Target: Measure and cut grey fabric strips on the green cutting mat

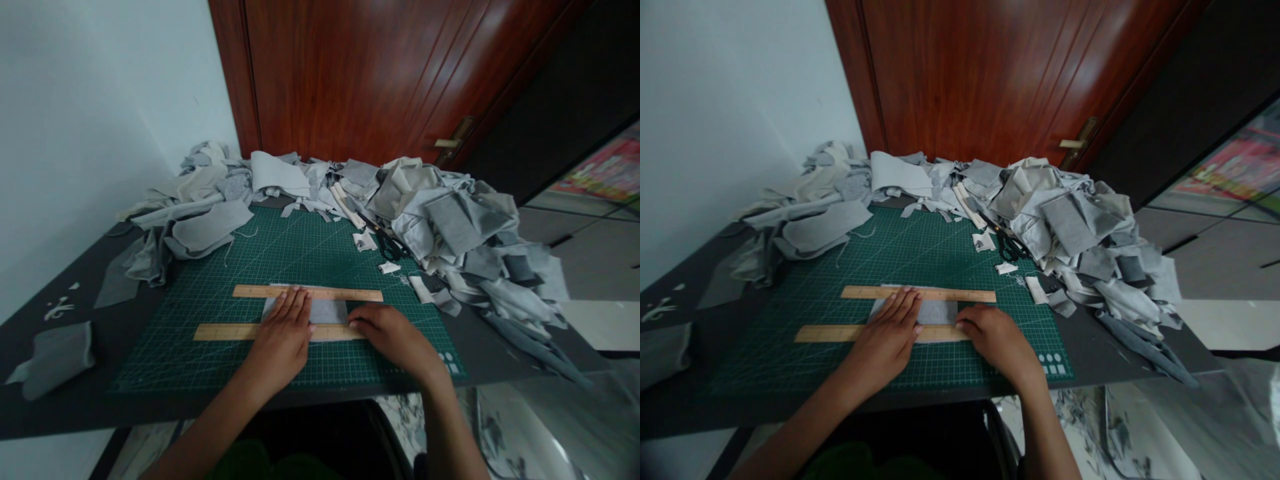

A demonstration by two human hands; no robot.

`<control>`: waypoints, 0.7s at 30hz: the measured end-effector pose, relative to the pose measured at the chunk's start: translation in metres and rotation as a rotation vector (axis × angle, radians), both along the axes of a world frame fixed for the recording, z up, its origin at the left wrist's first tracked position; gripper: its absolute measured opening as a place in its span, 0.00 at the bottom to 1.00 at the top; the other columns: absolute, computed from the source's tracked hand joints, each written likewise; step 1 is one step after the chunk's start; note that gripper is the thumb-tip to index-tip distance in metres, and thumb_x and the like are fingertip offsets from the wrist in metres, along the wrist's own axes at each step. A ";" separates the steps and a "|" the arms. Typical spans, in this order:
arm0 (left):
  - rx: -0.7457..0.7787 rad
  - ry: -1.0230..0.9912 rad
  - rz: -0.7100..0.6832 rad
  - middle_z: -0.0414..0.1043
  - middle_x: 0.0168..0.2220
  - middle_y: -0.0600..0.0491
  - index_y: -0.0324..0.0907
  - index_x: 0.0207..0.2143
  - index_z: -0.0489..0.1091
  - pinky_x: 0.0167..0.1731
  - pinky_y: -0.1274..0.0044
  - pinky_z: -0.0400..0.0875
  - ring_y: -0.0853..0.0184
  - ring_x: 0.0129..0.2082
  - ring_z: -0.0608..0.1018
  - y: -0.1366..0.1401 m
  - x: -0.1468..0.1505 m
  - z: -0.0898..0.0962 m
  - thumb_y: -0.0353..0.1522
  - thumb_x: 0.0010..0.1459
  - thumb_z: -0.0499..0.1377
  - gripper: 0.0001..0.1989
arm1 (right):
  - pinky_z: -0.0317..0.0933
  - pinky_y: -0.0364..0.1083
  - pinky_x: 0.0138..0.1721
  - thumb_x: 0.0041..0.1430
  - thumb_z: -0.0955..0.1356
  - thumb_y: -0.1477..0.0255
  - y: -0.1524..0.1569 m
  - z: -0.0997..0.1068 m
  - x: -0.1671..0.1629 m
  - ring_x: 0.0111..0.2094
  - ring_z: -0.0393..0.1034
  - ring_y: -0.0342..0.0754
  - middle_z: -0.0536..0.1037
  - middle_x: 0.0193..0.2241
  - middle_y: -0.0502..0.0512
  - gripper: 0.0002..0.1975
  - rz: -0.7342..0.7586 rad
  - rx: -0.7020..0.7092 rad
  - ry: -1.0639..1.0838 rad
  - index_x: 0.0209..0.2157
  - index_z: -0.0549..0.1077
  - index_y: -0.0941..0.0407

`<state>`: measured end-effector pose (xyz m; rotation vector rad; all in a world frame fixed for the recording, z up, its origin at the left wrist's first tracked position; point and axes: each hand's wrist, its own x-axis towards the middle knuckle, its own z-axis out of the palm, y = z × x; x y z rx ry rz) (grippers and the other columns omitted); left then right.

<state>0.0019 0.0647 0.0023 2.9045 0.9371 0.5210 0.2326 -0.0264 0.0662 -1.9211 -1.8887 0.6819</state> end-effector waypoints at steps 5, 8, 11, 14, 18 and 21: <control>0.011 0.002 -0.013 0.60 0.69 0.35 0.28 0.66 0.60 0.69 0.58 0.58 0.52 0.71 0.60 0.001 0.000 0.001 0.32 0.70 0.48 0.27 | 0.65 0.46 0.45 0.68 0.66 0.74 -0.001 0.004 -0.006 0.40 0.77 0.51 0.82 0.38 0.55 0.11 -0.028 0.058 -0.064 0.39 0.81 0.53; 0.027 -0.014 -0.019 0.60 0.69 0.35 0.28 0.66 0.60 0.68 0.58 0.60 0.52 0.71 0.60 0.002 -0.001 -0.001 0.32 0.70 0.47 0.26 | 0.66 0.46 0.46 0.70 0.66 0.72 -0.004 0.007 -0.023 0.42 0.78 0.51 0.83 0.39 0.54 0.11 0.042 0.030 -0.070 0.41 0.81 0.52; 0.043 -0.019 -0.027 0.60 0.68 0.34 0.27 0.66 0.61 0.68 0.58 0.60 0.52 0.71 0.59 0.003 -0.002 -0.003 0.32 0.70 0.47 0.26 | 0.67 0.47 0.47 0.69 0.66 0.72 -0.005 0.007 -0.043 0.45 0.79 0.52 0.85 0.42 0.54 0.11 0.081 0.018 -0.086 0.48 0.79 0.51; 0.031 -0.028 -0.029 0.60 0.69 0.36 0.29 0.66 0.61 0.68 0.58 0.60 0.53 0.72 0.58 0.003 -0.003 -0.005 0.32 0.69 0.47 0.26 | 0.68 0.48 0.47 0.68 0.67 0.73 -0.004 0.003 -0.052 0.45 0.80 0.54 0.85 0.44 0.54 0.11 0.079 0.007 -0.143 0.50 0.78 0.51; 0.008 -0.047 -0.022 0.59 0.69 0.36 0.29 0.66 0.60 0.68 0.56 0.60 0.52 0.72 0.57 0.003 -0.004 -0.007 0.32 0.69 0.48 0.27 | 0.69 0.48 0.46 0.68 0.67 0.73 0.000 -0.003 -0.054 0.44 0.80 0.54 0.86 0.42 0.55 0.10 0.080 -0.011 -0.195 0.47 0.79 0.51; 0.003 -0.039 -0.018 0.58 0.70 0.36 0.29 0.66 0.61 0.68 0.57 0.61 0.52 0.72 0.57 0.003 -0.004 -0.009 0.31 0.68 0.48 0.27 | 0.69 0.49 0.46 0.68 0.67 0.71 0.000 -0.002 -0.055 0.45 0.80 0.55 0.86 0.42 0.55 0.11 0.066 -0.021 -0.196 0.49 0.79 0.51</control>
